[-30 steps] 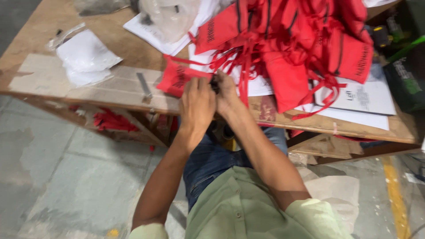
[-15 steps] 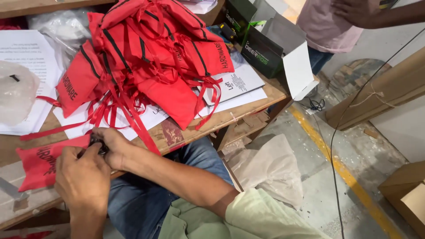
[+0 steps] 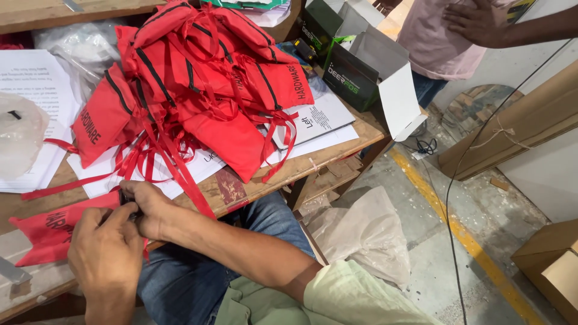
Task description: Organizing small metal hardware components and placing them into red fabric pouches.
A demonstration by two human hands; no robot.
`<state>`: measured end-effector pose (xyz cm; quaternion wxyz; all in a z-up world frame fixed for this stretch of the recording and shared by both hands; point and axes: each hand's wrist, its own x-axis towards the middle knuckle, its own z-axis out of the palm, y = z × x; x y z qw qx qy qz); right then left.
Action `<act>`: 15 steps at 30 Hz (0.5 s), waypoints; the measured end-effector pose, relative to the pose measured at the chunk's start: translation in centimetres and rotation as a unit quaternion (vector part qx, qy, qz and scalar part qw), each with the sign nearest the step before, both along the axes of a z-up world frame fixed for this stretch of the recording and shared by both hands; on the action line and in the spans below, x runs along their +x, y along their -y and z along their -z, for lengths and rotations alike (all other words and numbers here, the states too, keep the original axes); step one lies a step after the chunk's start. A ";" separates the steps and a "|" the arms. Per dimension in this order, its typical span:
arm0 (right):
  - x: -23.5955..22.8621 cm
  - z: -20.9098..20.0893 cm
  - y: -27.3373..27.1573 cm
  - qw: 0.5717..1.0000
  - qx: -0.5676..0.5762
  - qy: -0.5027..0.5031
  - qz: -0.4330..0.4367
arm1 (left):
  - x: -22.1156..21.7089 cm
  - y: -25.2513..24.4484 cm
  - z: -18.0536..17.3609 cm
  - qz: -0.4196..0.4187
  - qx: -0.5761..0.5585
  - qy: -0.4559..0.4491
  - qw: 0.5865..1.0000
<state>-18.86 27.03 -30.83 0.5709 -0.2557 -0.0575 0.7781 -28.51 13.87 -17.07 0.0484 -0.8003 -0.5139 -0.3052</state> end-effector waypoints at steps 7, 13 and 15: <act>0.5 -1.8 0.7 0.999 -0.026 0.008 -0.017 | -0.1 0.0 -0.5 0.009 -0.027 0.017 0.999; 0.6 -2.4 1.3 0.999 -0.033 0.000 -0.018 | -0.6 -0.4 -0.1 0.037 -0.035 0.028 0.998; 0.5 -2.4 1.2 0.999 -0.031 0.003 -0.019 | -0.4 -0.2 -0.5 0.039 -0.034 0.030 0.998</act>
